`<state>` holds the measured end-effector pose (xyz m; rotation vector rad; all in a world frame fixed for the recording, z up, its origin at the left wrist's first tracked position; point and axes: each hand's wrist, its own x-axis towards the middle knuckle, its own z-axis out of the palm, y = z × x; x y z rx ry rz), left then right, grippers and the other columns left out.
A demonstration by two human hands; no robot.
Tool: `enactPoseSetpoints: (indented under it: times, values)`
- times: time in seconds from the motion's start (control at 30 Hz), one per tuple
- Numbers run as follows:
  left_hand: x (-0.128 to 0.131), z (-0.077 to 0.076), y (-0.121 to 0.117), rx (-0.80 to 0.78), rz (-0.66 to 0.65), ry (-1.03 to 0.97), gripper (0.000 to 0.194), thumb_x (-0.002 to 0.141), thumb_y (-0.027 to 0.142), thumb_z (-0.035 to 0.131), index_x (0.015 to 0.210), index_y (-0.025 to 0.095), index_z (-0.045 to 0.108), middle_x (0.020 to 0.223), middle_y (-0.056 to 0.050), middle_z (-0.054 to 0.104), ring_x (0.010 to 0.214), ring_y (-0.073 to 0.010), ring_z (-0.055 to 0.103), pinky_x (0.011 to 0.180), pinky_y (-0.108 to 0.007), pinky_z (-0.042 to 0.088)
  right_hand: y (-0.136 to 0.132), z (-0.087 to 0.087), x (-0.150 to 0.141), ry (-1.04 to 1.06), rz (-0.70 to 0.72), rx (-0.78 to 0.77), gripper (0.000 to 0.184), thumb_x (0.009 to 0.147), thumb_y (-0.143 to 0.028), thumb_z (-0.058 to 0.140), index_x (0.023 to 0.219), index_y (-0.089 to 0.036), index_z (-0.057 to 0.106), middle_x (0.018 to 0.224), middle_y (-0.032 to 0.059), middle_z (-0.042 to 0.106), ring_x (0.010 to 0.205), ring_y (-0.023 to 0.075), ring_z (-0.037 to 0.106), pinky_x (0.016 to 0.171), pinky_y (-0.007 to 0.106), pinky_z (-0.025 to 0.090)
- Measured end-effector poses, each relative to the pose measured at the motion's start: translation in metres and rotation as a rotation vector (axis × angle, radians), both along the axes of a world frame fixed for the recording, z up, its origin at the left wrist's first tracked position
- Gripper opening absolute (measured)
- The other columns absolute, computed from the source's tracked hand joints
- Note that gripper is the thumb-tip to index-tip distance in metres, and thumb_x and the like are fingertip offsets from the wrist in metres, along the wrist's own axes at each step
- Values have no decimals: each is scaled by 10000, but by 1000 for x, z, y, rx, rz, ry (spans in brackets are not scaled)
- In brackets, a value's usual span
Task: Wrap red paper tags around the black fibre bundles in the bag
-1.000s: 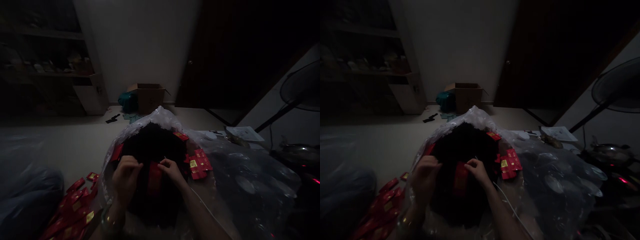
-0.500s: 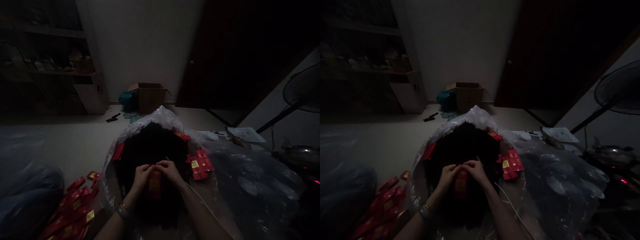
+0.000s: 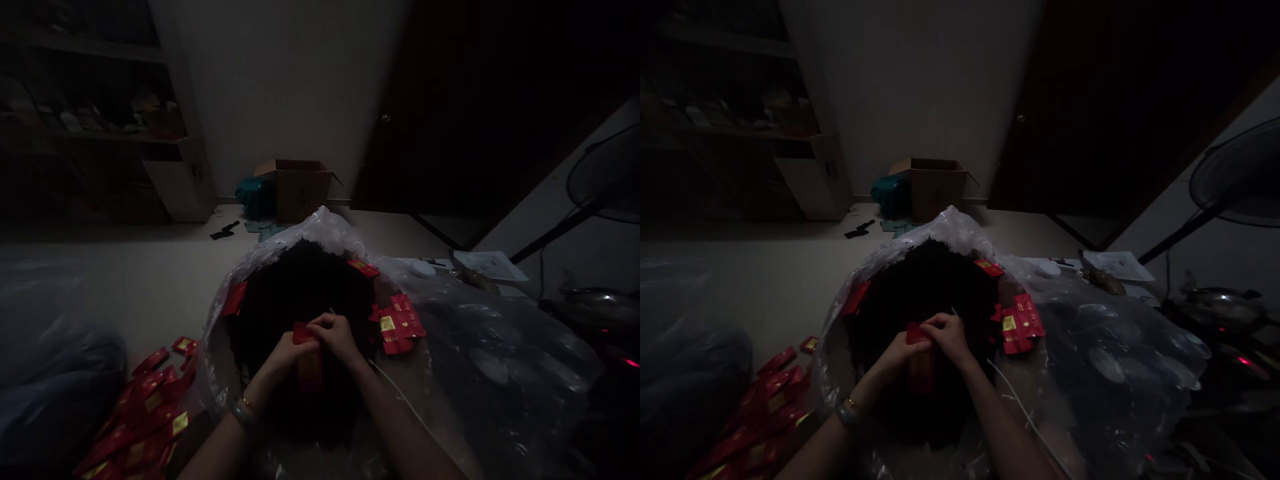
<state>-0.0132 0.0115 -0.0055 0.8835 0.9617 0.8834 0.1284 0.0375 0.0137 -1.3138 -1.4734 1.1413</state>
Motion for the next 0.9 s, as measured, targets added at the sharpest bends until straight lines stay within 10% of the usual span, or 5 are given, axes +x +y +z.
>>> enactPoseSetpoints:
  times: [0.13,0.33,0.57,0.73,0.9]
  values:
    - [2,7,-1,-54,17,-49,506,498,407,833,854,83,678,755,-94,717,649,-202,655,657,-307,487,9,-6,20,-175,-63,64,298,784,-382,547,955,-185,691,934,69,707,888,224,636,806,345,479]
    - [2,15,-1,-105,47,-93,552,474,385,851,907,88,682,828,-118,732,643,-199,671,659,-317,514,9,-34,55,-996,0,5,596,711,-249,669,1280,-198,497,1165,152,583,1064,304,545,863,379,426]
    - [0,14,-2,-78,33,-110,517,515,352,836,938,95,685,871,-119,730,648,-189,668,654,-311,516,13,-59,61,-845,-5,-17,507,711,-230,643,1200,-142,545,1080,128,575,982,236,599,807,303,462]
    - [-1,14,-2,-105,21,-118,541,505,353,838,948,91,672,828,-120,725,662,-201,669,641,-313,511,16,-27,80,-540,-35,57,506,726,-272,613,1213,-146,557,1097,116,623,1003,249,595,864,363,464]
    - [-1,17,-4,-78,-9,-65,456,500,355,836,835,85,684,697,-74,697,592,-175,635,608,-288,488,3,35,76,-282,367,-40,592,728,-407,659,1269,-198,539,1126,54,659,913,228,631,794,349,499]
